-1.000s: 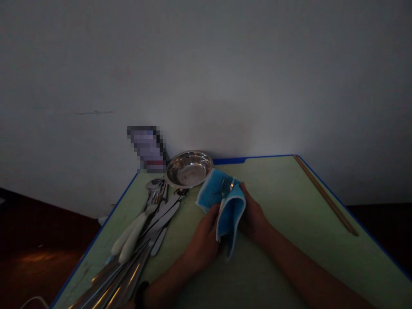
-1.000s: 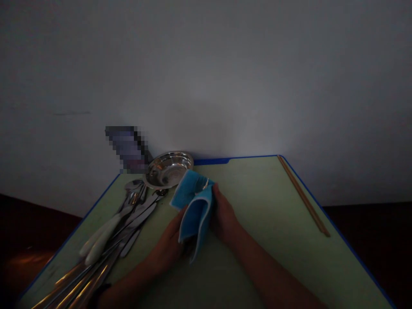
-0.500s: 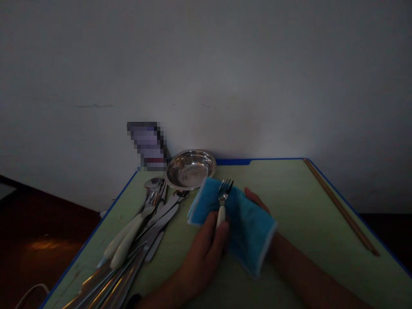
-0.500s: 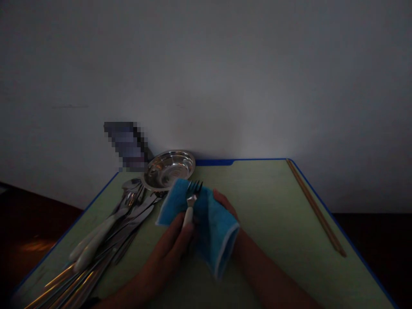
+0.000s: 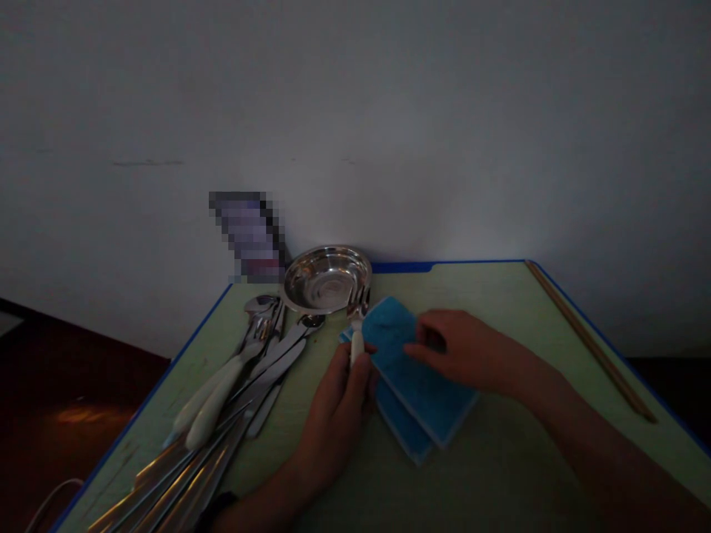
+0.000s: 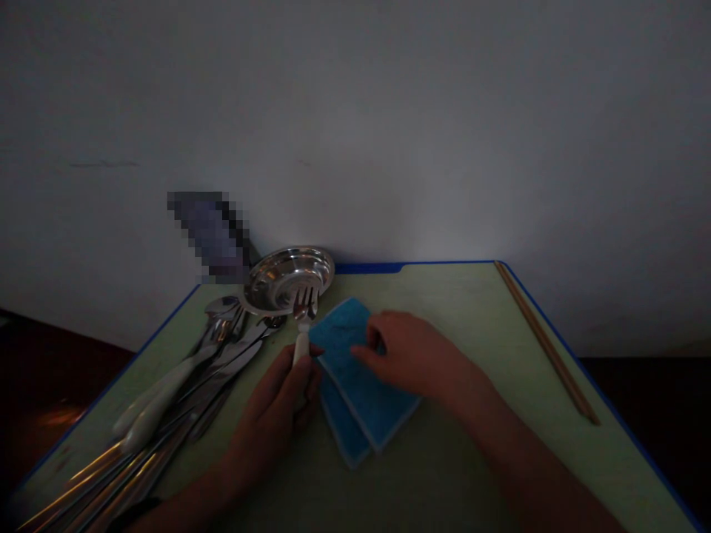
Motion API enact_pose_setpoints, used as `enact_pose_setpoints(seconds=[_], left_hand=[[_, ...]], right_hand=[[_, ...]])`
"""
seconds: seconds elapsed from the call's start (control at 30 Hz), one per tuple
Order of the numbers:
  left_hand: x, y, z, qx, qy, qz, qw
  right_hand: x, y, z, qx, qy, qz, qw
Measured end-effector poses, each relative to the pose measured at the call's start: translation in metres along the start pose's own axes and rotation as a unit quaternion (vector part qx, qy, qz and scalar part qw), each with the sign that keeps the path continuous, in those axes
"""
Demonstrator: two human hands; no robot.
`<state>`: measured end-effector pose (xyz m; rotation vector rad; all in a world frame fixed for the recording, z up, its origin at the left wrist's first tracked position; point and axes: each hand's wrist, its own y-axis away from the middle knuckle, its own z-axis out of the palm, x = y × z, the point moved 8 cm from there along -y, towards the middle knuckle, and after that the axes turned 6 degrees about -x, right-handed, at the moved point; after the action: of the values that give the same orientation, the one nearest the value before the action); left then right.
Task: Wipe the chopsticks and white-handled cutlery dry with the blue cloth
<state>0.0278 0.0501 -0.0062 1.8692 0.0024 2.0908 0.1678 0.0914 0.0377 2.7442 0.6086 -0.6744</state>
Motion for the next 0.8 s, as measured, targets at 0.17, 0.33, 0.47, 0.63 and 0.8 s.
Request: enact_pose_setpoints(seconds=[0.17, 0.33, 0.47, 0.63, 0.8], left_hand=[[0.001, -0.002, -0.004, 0.019, 0.006, 0.002, 1.0], [0.0, -0.003, -0.009, 0.035, 0.039, 0.001, 0.999], [0.001, -0.004, -0.012, 0.033, 0.07, 0.02, 0.997], [0.0, -0.005, -0.014, 0.035, 0.108, 0.019, 0.993], [0.0, -0.008, -0.013, 0.029, 0.115, 0.017, 0.993]], right_hand=[[-0.028, 0.012, 0.031, -0.105, 0.142, 0.005, 0.984], [-0.032, 0.008, 0.03, -0.093, 0.203, 0.025, 0.974], [-0.022, 0.009, 0.002, -0.05, 0.203, 0.049, 0.977], [-0.024, 0.014, -0.008, -0.055, 0.097, 0.011, 0.994], [-0.035, 0.011, 0.01, -0.068, 0.04, -0.022, 0.997]])
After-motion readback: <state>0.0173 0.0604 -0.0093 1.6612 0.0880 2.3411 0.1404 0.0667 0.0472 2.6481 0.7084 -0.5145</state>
